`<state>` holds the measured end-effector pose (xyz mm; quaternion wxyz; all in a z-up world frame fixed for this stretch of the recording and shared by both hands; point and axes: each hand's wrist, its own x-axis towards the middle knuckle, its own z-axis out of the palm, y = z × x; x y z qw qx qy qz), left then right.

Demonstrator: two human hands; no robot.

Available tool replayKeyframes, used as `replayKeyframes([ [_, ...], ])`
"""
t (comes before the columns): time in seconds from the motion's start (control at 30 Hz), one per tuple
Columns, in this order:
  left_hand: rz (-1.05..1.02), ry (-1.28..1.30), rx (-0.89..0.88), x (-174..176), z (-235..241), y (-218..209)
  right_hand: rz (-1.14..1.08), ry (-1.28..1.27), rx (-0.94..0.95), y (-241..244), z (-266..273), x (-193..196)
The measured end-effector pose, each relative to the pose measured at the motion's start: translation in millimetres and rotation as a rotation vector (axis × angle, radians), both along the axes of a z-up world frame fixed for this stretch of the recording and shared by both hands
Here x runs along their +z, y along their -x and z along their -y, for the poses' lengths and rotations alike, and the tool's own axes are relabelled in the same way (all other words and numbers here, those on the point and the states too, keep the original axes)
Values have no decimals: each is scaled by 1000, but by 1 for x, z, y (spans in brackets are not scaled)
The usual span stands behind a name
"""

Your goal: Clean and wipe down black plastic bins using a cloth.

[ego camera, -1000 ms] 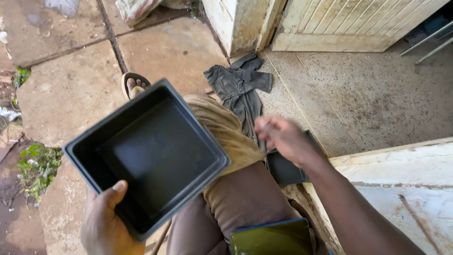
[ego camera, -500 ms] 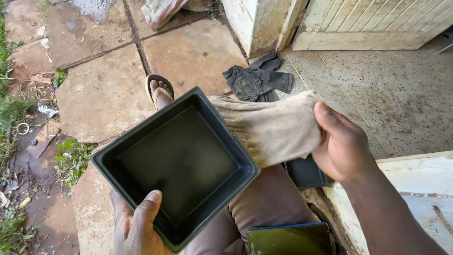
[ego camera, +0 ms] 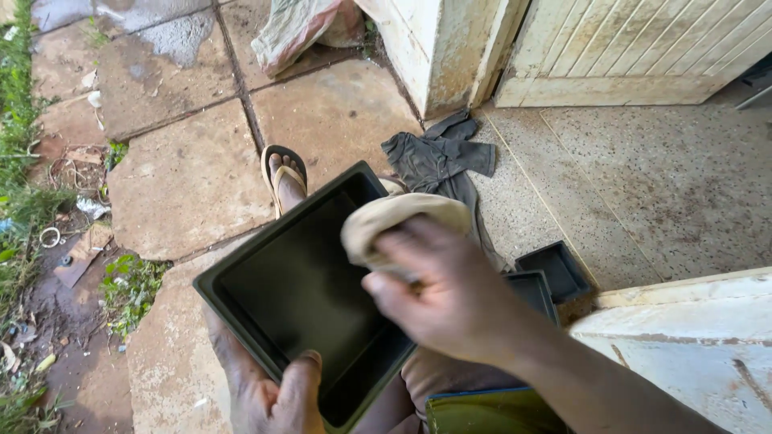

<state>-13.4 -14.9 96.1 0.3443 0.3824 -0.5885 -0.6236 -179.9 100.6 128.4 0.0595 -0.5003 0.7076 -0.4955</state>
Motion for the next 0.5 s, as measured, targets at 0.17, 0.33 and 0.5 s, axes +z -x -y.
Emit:
replayKeyframes([
  [0.17,-60,270,-204,5,-2,6,-316,-444,-130,4,48,-2],
  [0.33,177,582,-202,34,-3,19,-371,-423,-223,16,67,-8],
  [0.5,138,460,-225,43,-4,25,-292,-450,-150,32,57,-40],
])
